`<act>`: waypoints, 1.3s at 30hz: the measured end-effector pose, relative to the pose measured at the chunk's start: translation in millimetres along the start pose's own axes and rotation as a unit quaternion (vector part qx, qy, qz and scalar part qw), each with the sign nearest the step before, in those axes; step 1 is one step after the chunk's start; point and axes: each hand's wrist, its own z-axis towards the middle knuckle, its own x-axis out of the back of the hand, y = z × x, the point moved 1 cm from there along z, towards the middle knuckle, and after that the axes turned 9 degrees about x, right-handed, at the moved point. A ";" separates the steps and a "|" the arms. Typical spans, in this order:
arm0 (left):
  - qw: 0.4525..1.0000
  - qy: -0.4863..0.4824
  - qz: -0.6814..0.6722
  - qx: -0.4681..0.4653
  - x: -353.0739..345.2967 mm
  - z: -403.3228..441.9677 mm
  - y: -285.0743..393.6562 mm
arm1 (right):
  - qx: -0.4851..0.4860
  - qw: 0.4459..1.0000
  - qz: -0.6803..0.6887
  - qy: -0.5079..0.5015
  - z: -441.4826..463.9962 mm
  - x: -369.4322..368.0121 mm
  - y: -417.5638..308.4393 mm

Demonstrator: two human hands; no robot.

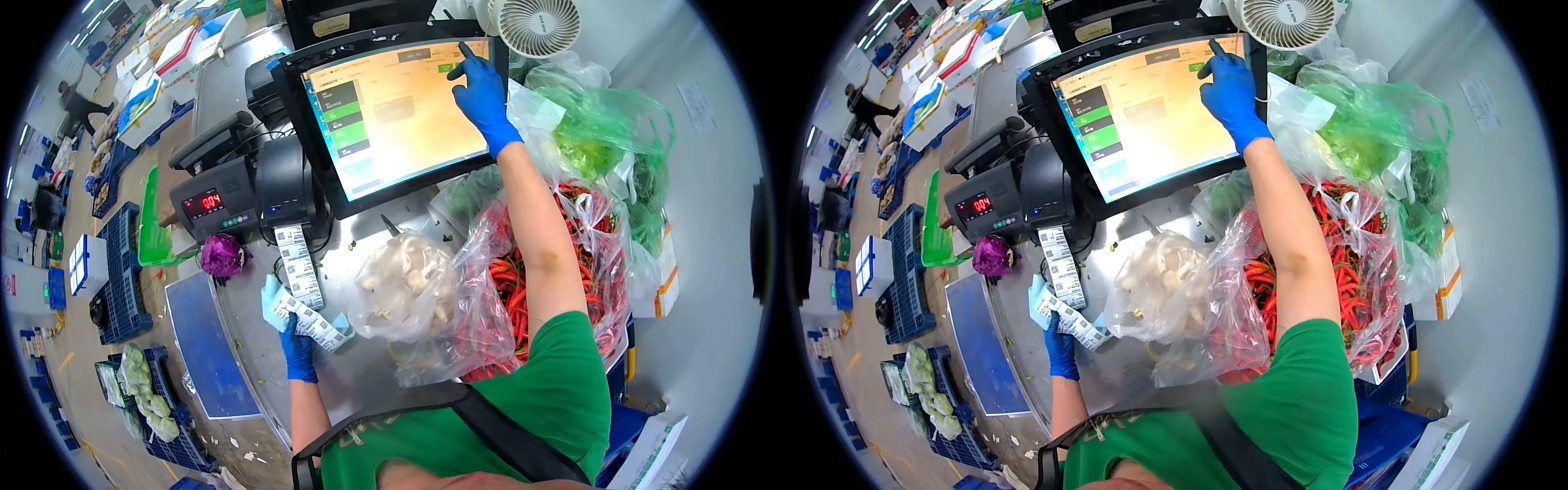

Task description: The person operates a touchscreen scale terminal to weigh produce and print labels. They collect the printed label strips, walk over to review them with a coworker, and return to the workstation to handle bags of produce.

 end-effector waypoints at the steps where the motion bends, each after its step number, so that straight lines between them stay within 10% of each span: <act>1: 1.000 0.007 0.012 -0.004 -2.1 -0.2 -0.6 | 0.004 1.000 0.007 0.007 -2.7 2.8 -0.1; 9: 1.000 0.003 -0.028 0.007 -2.1 -0.4 -6.4 | -0.082 0.973 0.216 -0.013 -13.0 11.4 -62.5; 16: 1.000 0.007 -0.019 0.012 -1.6 5.5 -8.7 | 0.314 0.939 0.074 0.121 81.1 -21.4 -105.1; 19: 1.000 0.012 -0.018 0.005 -3.2 2.0 -8.8 | 0.292 0.952 0.042 0.084 98.7 -53.6 -102.7; 20: 1.000 0.017 -0.012 0.009 -6.9 -0.6 -7.5 | 0.215 0.968 0.076 -0.106 105.8 -22.1 -121.7; 39: 0.998 0.031 -0.045 0.017 4.6 6.6 -13.9 | 0.258 0.956 0.026 -0.135 106.7 -54.4 -87.2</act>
